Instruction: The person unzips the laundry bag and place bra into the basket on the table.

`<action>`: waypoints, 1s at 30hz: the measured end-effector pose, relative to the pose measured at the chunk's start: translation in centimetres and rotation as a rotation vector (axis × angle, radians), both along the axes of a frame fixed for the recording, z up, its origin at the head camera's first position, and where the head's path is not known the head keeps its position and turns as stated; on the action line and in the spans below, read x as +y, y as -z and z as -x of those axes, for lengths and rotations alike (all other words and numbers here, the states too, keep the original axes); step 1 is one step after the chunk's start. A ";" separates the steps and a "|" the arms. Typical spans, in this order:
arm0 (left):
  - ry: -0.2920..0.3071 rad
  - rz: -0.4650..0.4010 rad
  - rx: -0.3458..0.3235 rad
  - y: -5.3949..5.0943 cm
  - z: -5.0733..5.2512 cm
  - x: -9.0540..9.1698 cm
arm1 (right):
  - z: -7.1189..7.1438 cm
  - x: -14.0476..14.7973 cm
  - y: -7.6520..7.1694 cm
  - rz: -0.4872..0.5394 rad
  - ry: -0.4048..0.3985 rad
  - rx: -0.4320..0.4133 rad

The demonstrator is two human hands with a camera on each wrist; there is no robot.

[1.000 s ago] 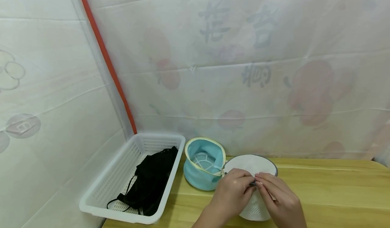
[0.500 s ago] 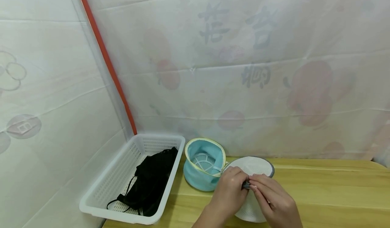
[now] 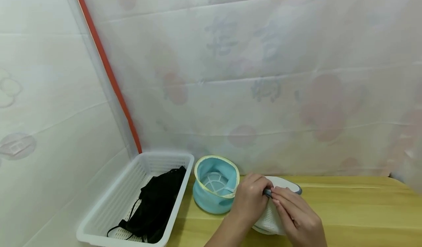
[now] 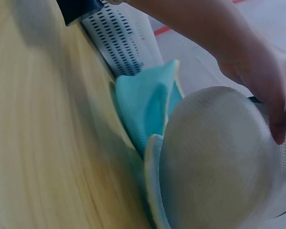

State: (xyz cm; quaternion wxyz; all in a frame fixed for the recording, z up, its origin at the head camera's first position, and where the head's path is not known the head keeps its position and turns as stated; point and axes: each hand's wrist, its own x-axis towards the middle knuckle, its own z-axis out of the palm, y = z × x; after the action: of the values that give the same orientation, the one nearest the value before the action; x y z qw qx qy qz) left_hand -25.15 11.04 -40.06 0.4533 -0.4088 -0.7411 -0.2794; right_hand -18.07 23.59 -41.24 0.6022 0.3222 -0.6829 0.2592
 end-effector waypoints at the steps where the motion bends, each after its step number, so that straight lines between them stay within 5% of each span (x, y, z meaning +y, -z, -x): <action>1: 0.008 -0.010 0.021 -0.2 0.2 0.2 | 0.0 0.0 -0.2 0.005 -0.003 0.010; 7: 0.073 -0.060 0.218 -0.8 1.6 1.1 | 0.3 -0.6 -1.2 0.027 -0.010 0.122; 10: 0.102 -0.042 0.248 -0.2 2.4 1.1 | 0.7 -0.5 -0.4 0.025 0.004 0.123; 16: 0.096 0.111 0.100 1.5 2.7 -0.3 | 1.4 0.3 2.2 0.030 0.111 -0.034; 21: 0.078 0.224 -0.055 1.6 1.8 -1.8 | 1.8 0.6 3.2 0.051 0.139 -0.121; 26: 0.115 0.234 -0.157 1.4 0.5 -2.7 | 1.8 0.8 3.4 0.067 0.141 -0.153; 30: 0.144 0.230 -0.166 1.8 0.5 -2.9 | 2.5 0.9 3.8 0.071 0.127 -0.135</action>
State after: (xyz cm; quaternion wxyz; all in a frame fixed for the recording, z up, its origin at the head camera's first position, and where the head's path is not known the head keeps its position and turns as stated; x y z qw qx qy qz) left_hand -25.64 8.16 -41.84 0.3197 -0.4854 -0.7719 -0.2573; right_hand -20.60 24.50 -44.99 0.5810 0.2385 -0.7313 0.2658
